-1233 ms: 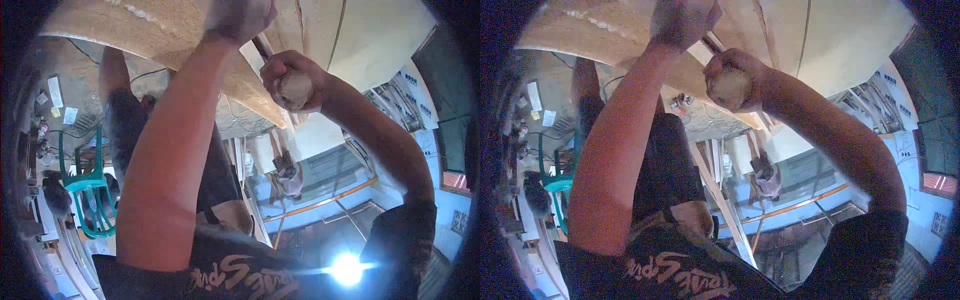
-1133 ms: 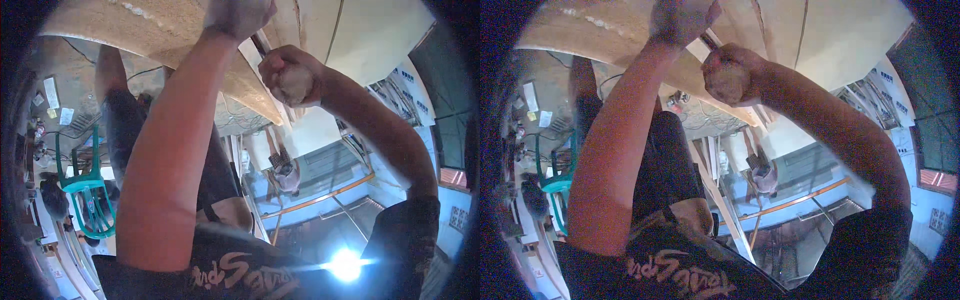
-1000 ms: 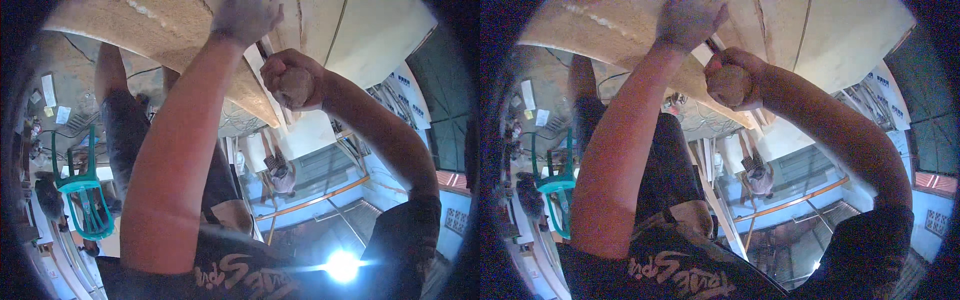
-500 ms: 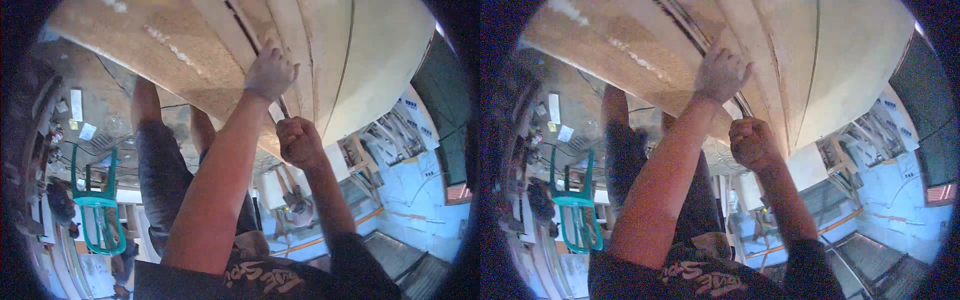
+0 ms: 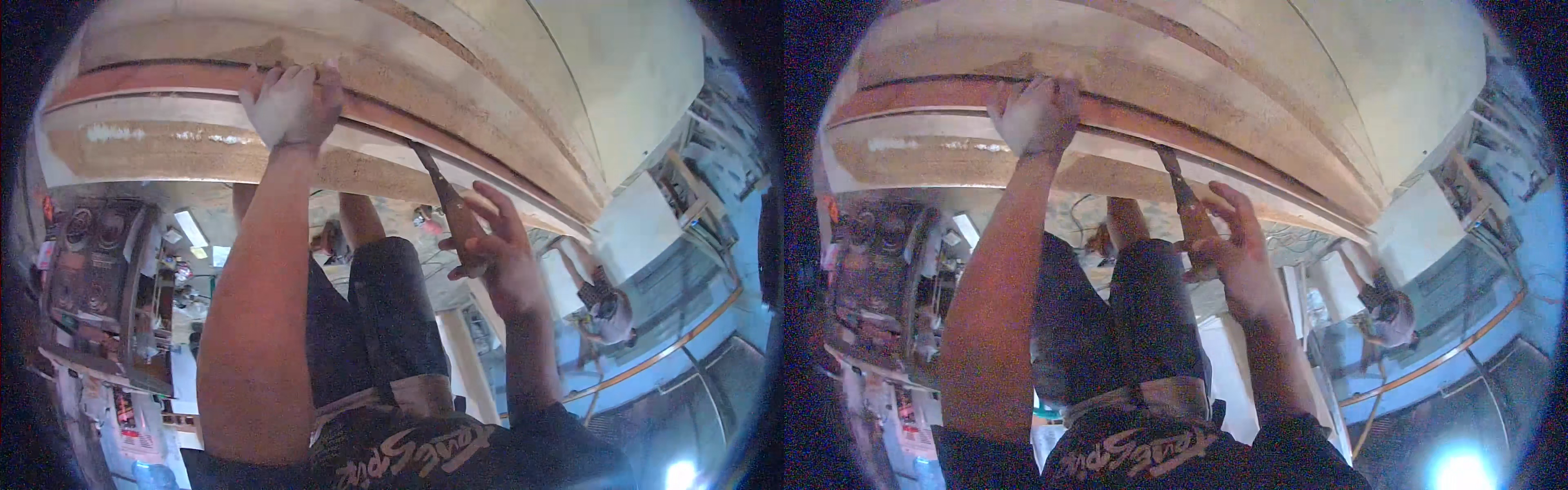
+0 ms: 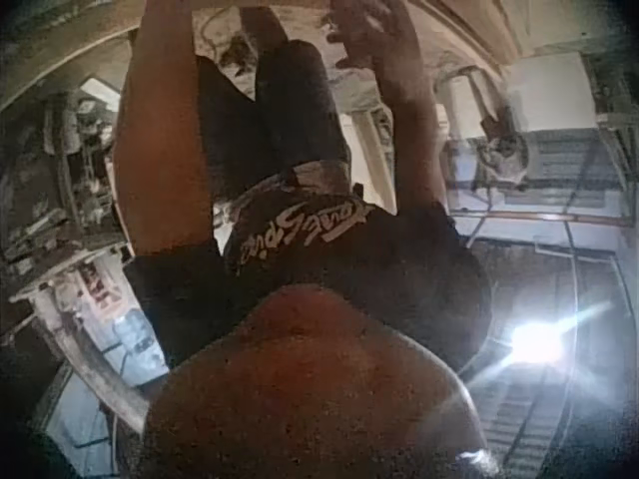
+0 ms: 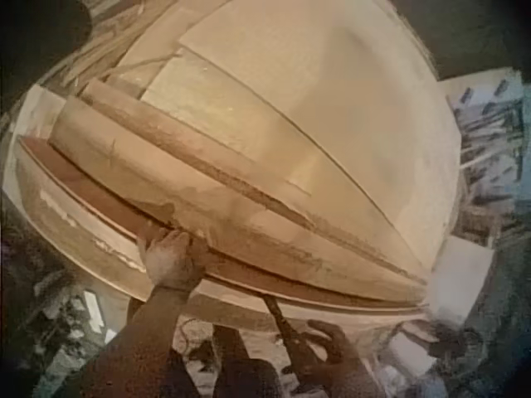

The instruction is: The person uses a chisel and a mallet to carve and shape the edge of a curved wooden board, working along the length of the wood piece.

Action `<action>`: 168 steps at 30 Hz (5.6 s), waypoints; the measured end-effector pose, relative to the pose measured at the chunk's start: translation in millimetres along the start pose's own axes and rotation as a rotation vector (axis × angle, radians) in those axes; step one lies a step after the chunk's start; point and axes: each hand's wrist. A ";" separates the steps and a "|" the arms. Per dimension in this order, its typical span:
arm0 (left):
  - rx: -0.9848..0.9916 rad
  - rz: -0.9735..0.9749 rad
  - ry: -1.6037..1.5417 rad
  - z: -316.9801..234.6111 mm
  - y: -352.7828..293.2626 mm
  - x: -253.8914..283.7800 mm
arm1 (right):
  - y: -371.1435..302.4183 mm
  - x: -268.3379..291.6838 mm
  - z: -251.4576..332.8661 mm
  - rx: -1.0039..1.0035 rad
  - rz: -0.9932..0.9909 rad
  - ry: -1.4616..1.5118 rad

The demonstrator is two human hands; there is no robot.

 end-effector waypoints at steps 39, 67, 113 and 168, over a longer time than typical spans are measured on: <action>-0.200 -0.281 0.146 -2.2 10.7 -2.3 | 222.0 75.8 124.0 0.834 -0.464 -1.639; -0.028 -0.028 0.112 10.7 -6.6 -4.4 | 57.2 1.6 -76.9 -0.603 0.826 1.631; -0.089 -0.182 -0.268 11.9 -20.5 -18.0 | 71.8 -110.8 17.4 -1.033 0.109 0.300; -0.158 -0.307 -0.342 14.0 -15.3 -15.5 | 70.2 -103.7 11.2 -1.016 0.337 0.984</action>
Point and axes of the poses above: each hand's wrist, its own y-axis towards the middle knuckle, its own x-axis out of the back of the hand, z = x × y, and after that the axes turned 1 degree about -z, right-handed
